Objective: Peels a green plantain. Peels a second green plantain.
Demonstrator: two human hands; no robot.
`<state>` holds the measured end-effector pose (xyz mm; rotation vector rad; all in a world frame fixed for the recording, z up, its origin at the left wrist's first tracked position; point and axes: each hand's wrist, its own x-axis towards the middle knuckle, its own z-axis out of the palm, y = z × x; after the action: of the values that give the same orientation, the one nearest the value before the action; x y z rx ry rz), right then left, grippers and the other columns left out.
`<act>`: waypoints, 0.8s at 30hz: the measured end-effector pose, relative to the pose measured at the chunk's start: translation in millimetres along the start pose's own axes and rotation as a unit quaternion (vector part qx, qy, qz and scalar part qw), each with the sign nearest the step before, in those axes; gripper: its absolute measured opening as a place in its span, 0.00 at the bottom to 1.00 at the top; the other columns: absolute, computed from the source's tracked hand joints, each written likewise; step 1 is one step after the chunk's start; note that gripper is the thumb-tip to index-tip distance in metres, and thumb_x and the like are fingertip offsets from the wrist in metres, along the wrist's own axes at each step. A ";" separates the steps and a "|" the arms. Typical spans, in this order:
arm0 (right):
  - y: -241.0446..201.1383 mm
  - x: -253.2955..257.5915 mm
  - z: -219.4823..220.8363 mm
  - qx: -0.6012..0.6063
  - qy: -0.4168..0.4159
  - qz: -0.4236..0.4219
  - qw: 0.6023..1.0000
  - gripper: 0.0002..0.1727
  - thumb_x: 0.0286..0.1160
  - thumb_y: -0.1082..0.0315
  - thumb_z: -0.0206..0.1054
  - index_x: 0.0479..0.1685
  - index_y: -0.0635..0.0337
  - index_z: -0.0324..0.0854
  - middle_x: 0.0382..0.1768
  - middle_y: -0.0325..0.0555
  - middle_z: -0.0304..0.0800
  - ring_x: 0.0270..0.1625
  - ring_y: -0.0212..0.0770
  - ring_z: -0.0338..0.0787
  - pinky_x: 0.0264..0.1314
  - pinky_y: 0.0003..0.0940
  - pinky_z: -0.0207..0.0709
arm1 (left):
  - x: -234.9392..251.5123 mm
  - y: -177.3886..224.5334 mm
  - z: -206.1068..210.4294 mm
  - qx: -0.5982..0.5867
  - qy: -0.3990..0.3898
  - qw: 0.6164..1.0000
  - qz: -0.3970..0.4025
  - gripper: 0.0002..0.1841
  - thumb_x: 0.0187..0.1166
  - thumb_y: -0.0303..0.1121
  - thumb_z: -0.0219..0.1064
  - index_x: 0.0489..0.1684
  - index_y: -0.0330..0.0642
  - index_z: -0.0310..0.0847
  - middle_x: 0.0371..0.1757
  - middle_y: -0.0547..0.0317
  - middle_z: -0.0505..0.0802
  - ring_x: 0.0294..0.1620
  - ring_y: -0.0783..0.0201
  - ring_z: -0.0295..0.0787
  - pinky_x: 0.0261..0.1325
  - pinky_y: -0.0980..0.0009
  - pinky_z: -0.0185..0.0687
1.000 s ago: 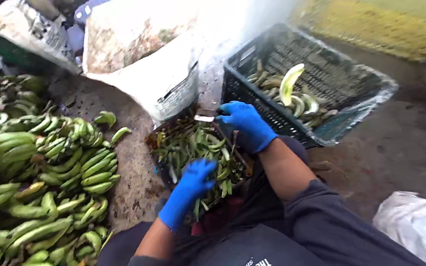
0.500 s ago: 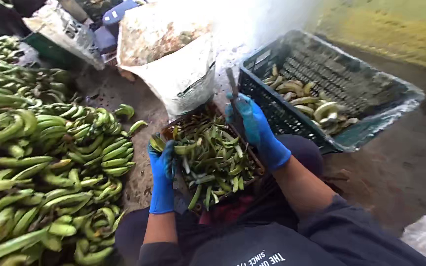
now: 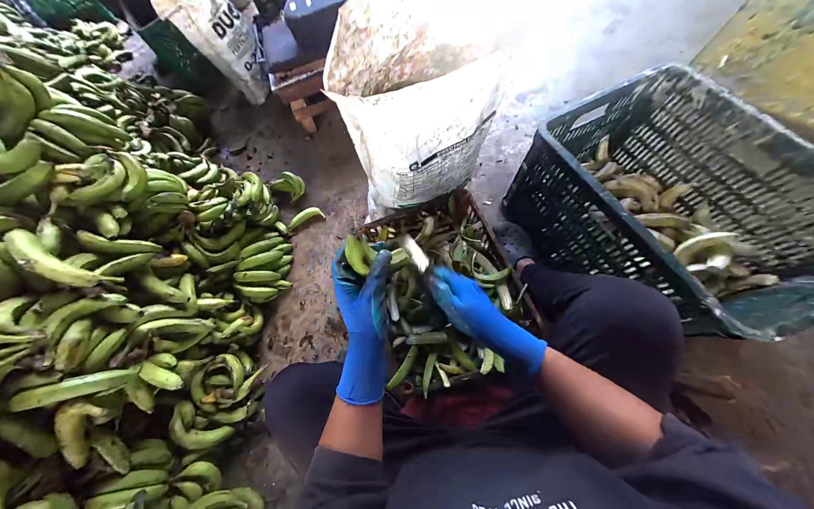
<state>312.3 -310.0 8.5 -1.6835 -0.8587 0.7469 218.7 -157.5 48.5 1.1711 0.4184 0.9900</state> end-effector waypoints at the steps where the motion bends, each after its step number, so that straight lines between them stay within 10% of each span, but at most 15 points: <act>1: 16.6 -2.3 1.6 0.009 -0.061 0.104 0.993 0.25 0.93 0.54 0.44 0.61 0.61 0.82 0.39 0.46 0.92 0.35 0.37 0.92 0.42 0.39 0.88 | 5.2 10.7 -1.3 -0.047 -0.001 0.998 -0.050 0.21 0.80 0.26 0.66 0.71 0.43 0.68 0.53 0.51 0.92 0.52 0.57 0.92 0.56 0.58 0.90; 4: -8.5 2.3 -13.6 0.103 -0.117 0.192 0.969 0.25 0.93 0.53 0.42 0.62 0.58 0.80 0.35 0.45 0.91 0.27 0.37 0.88 0.30 0.34 0.85 | 33.8 27.5 -6.8 -0.126 -0.057 0.972 -0.188 0.15 0.88 0.39 0.49 0.66 0.46 0.70 0.45 0.52 0.91 0.46 0.56 0.93 0.50 0.58 0.91; 8: -48.8 53.4 -75.6 -0.161 0.027 -0.164 0.973 0.25 0.86 0.54 0.52 0.75 0.50 0.82 0.62 0.41 0.91 0.61 0.37 0.89 0.66 0.43 0.82 | 62.3 32.5 9.5 -0.144 -0.123 0.944 -0.270 0.24 0.94 0.51 0.37 0.59 0.46 0.77 0.33 0.60 0.90 0.29 0.68 0.90 0.33 0.72 0.89; 11: -54.2 76.3 -91.6 -0.345 0.100 -0.316 0.878 0.29 0.79 0.42 0.54 0.67 0.45 0.88 0.60 0.58 0.90 0.59 0.62 0.89 0.58 0.71 0.73 | 71.3 30.8 14.5 -0.095 -0.162 0.960 -0.210 0.25 0.93 0.52 0.38 0.69 0.54 0.77 0.45 0.62 0.91 0.39 0.70 0.90 0.41 0.71 0.89; 14: -44.6 72.2 -70.4 -0.328 0.100 -0.309 0.887 0.27 0.81 0.37 0.53 0.69 0.33 0.87 0.61 0.50 0.92 0.59 0.55 0.90 0.57 0.68 0.75 | 69.5 17.6 14.6 -0.059 -0.171 0.971 -0.157 0.23 0.92 0.49 0.41 0.70 0.50 0.77 0.41 0.61 0.91 0.39 0.69 0.89 0.45 0.70 0.89; 18: -44.7 106.3 -79.2 -0.369 0.269 -0.236 0.858 0.27 0.77 0.48 0.64 0.67 0.56 0.86 0.63 0.70 0.86 0.59 0.75 0.87 0.57 0.78 0.71 | 56.4 2.5 23.7 -0.138 -0.172 0.944 -0.244 0.18 0.90 0.48 0.47 0.57 0.49 0.79 0.36 0.62 0.91 0.33 0.70 0.90 0.37 0.73 0.90; 24: -45.5 90.3 -70.4 -0.321 0.191 -0.245 0.895 0.29 0.81 0.41 0.55 0.71 0.45 0.85 0.60 0.58 0.89 0.56 0.60 0.89 0.52 0.67 0.76 | 74.0 5.1 14.3 -0.030 -0.093 0.980 -0.171 0.23 0.93 0.43 0.44 0.81 0.49 0.68 0.47 0.55 0.91 0.37 0.65 0.92 0.37 0.70 0.91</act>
<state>411.3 -262.5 64.5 -1.9599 -1.2536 -0.2532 266.5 -104.6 73.6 1.0819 0.4213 0.5862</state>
